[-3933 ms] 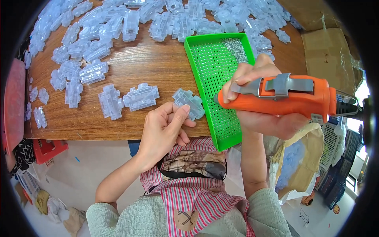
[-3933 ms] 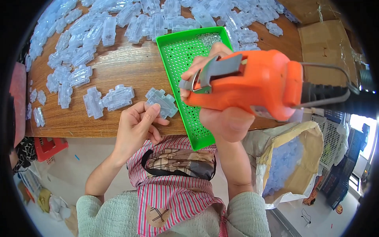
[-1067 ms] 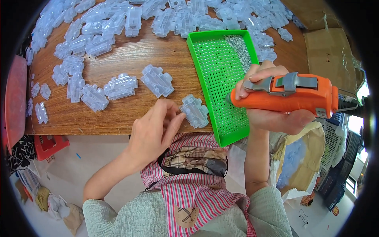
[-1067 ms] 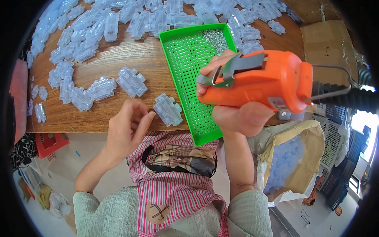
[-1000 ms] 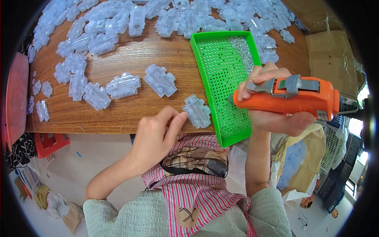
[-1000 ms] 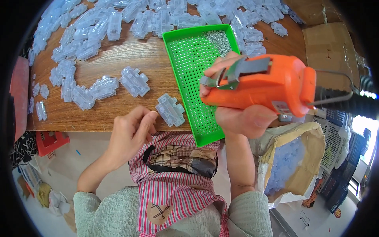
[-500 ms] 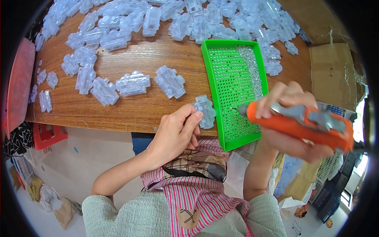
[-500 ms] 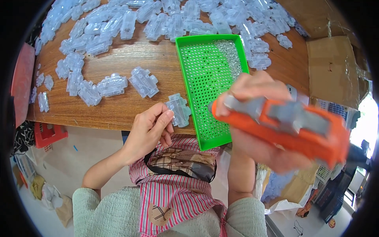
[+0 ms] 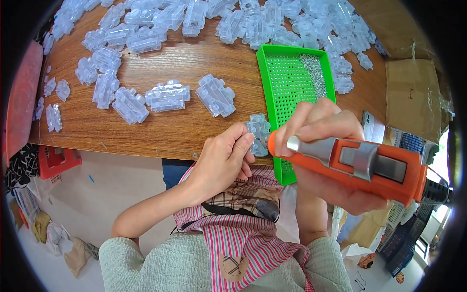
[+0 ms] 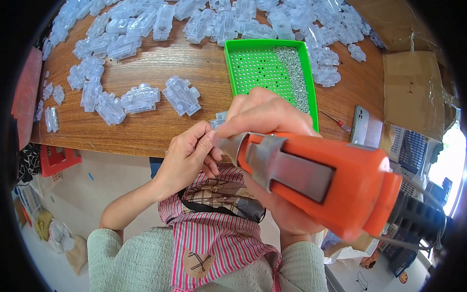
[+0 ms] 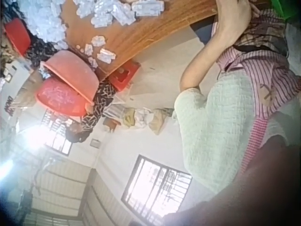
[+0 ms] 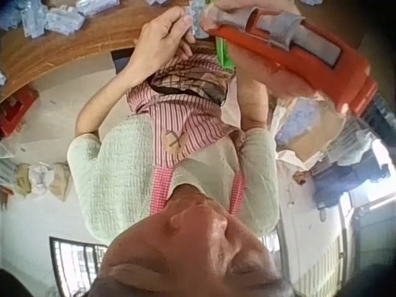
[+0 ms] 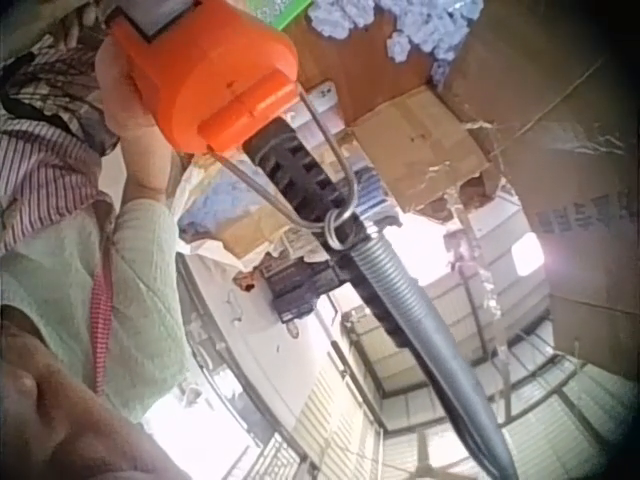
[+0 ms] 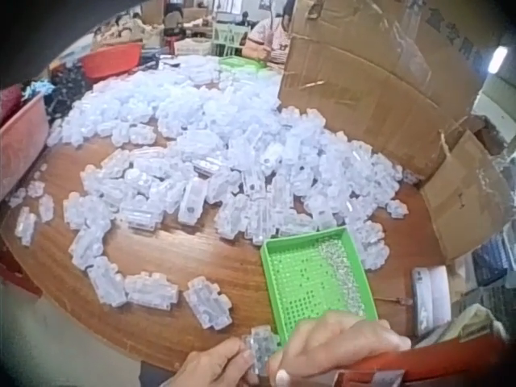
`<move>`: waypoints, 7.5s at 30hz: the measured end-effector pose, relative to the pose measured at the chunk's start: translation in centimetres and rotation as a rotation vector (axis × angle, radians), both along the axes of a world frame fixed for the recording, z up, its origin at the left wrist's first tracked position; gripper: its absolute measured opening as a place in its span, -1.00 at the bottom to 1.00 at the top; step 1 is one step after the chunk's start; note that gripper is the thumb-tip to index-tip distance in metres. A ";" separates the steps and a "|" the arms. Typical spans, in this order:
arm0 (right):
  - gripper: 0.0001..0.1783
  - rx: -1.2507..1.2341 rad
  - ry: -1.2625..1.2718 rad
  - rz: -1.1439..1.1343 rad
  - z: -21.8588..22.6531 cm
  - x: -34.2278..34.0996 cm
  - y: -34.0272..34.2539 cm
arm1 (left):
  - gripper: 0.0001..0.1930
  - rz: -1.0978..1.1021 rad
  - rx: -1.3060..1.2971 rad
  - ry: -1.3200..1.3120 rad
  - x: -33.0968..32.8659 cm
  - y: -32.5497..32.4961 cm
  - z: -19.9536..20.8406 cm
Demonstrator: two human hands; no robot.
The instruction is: The person assembles plastic components by picking up screws from a tray and driving them into the plastic pieces with an electric screwdriver.
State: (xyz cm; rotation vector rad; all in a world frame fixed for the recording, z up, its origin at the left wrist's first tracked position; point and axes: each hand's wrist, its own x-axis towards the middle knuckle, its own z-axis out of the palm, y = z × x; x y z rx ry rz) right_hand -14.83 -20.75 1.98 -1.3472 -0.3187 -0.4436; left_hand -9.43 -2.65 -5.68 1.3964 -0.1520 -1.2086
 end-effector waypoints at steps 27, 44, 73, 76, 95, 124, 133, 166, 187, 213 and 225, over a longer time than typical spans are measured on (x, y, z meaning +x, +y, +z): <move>0.23 0.097 -0.029 -0.310 -3.6 -0.3 -3.7 | -0.66 -0.232 0.150 -0.202 1.3 -0.6 1.0; 0.23 0.153 0.036 -0.343 -4.7 -1.2 -3.1 | -0.69 -0.184 0.121 -0.117 1.1 -0.6 0.7; 0.28 -0.267 0.612 -0.255 1.4 1.9 2.1 | -0.72 -0.139 0.024 -0.177 1.0 -0.5 0.5; 0.01 -0.227 0.452 -0.238 -0.3 1.6 1.2 | -0.71 -0.141 0.057 -0.214 1.2 -0.6 0.8; 0.25 0.117 0.028 -0.138 -4.5 -2.5 -3.2 | -0.68 -0.147 0.123 -0.087 0.2 -0.9 0.7; 0.09 0.018 -0.006 -0.104 -1.6 -0.2 -1.0 | -0.64 -0.172 0.106 -0.135 -0.1 -1.2 0.8; 0.11 0.033 0.018 -0.075 -1.5 -1.0 -0.1 | -0.65 -0.142 0.045 -0.174 -0.5 -1.2 0.6; 0.09 -0.018 0.045 -0.094 -2.2 -3.7 -2.8 | -0.73 -0.272 -0.182 -1.571 1.3 0.0 -1.4; 0.09 -0.087 0.096 -0.106 -3.5 -1.8 -0.4 | -0.76 -0.178 -0.240 -1.602 1.4 0.2 -2.4; 0.02 0.024 0.016 -0.359 -0.3 -0.5 -2.0 | -0.75 0.053 0.373 -1.414 11.9 -4.0 2.9; 0.11 0.102 -0.040 -0.265 -4.0 -1.8 -2.7 | -0.73 0.049 0.121 -0.765 10.6 -3.5 3.8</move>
